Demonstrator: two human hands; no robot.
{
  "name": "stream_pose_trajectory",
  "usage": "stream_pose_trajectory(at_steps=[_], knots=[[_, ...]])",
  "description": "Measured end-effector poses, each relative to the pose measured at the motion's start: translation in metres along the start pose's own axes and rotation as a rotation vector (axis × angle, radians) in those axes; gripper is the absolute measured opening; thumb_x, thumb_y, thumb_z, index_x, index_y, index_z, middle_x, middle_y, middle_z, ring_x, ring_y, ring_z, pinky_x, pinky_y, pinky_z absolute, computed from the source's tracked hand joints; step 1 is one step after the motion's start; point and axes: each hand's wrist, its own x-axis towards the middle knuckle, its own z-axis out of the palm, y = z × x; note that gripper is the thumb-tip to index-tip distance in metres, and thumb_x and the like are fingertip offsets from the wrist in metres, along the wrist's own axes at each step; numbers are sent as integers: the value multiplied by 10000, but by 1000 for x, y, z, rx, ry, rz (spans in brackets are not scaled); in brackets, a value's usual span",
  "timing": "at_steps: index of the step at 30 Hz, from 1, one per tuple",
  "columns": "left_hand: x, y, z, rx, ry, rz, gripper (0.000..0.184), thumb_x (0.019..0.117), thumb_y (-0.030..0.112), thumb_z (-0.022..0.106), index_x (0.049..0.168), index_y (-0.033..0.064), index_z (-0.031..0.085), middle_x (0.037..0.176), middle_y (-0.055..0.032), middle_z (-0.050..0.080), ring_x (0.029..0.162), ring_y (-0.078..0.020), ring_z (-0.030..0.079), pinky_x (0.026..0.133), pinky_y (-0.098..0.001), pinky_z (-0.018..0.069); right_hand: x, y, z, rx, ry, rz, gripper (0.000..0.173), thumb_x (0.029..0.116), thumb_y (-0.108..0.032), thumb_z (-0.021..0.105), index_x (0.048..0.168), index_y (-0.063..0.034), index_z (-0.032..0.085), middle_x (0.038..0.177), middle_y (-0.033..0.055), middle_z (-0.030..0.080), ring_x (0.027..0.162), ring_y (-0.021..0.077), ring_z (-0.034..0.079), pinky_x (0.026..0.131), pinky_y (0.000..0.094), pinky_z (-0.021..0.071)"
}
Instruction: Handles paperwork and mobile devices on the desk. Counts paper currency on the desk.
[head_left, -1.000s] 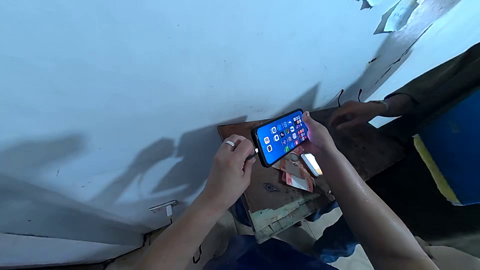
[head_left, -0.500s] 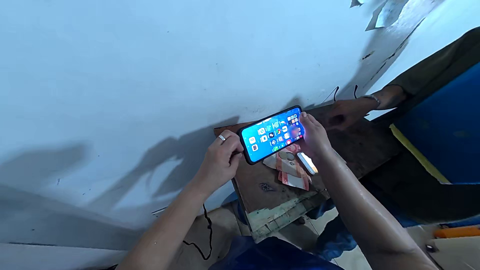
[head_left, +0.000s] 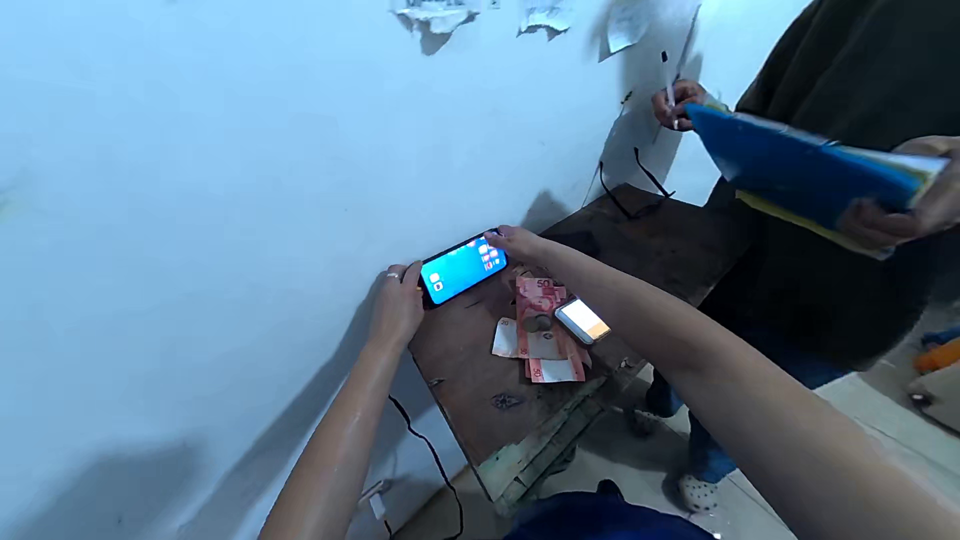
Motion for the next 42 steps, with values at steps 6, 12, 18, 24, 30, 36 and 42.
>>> stream_pose_trajectory(at_steps=[6, 12, 18, 24, 30, 36, 42], knots=[[-23, -6, 16, 57, 145, 101, 524, 879, -54, 686, 1384, -109, 556, 1375, -406, 520, 1296, -606, 485, 1083, -672, 389, -90, -19, -48, -91, 114, -310, 562, 972, -128, 699, 1471, 13, 480, 1474, 263, 492, 1178, 383, 619, 949, 505, 535], [-38, 28, 5, 56, 134, 319, 320, 886, 92, 681, 1158, -76, 705, 1228, -335, 645, 1186, -577, 583, 951, -712, 457, -190, 58, -95, -134, 42, -196, 406, 936, -102, 700, 1304, 48, 620, 1294, 220, 630, 1127, 284, 630, 973, 428, 513], [-55, 111, 0, -124, -448, 311, 443, 957, 265, 695, 1302, -12, 666, 1384, -286, 581, 1332, -492, 508, 1086, -656, 391, -231, 113, -80, -143, 88, -230, 473, 894, -189, 740, 1267, 84, 638, 1319, 280, 617, 1183, 371, 632, 1011, 480, 517], [-59, 146, 11, -65, -780, 404, 466, 975, 310, 683, 1368, 64, 639, 1508, -248, 492, 1460, -471, 363, 1100, -660, 355, -224, 126, -84, -201, 120, -430, 425, 861, -178, 760, 1216, 44, 690, 1313, 271, 633, 1218, 426, 615, 997, 563, 507], [-45, 130, -6, -124, -755, 310, 383, 925, 254, 736, 1152, -54, 720, 1347, -280, 615, 1321, -472, 529, 1102, -589, 407, -208, 154, -88, -46, 160, -553, 398, 888, -262, 696, 1160, 28, 713, 1262, 233, 669, 1185, 317, 644, 1001, 421, 523], [-14, 175, 12, 214, -750, -251, 766, 1010, 490, 593, 1554, -1, 366, 1551, -279, 412, 1452, -482, 360, 1123, -623, 361, -189, 156, -94, -152, 71, -592, 455, 852, -286, 741, 1205, -1, 705, 1316, 235, 640, 1224, 401, 610, 992, 531, 518], [-7, 181, 29, 213, -804, -344, 892, 915, 431, 759, 1545, -38, 338, 1559, -316, 344, 1415, -484, 397, 1121, -569, 397, -160, 117, -114, -496, -350, -230, 818, 851, -353, 840, 1515, -51, 471, 1457, 212, 539, 1393, 425, 450, 1123, 648, 326]])
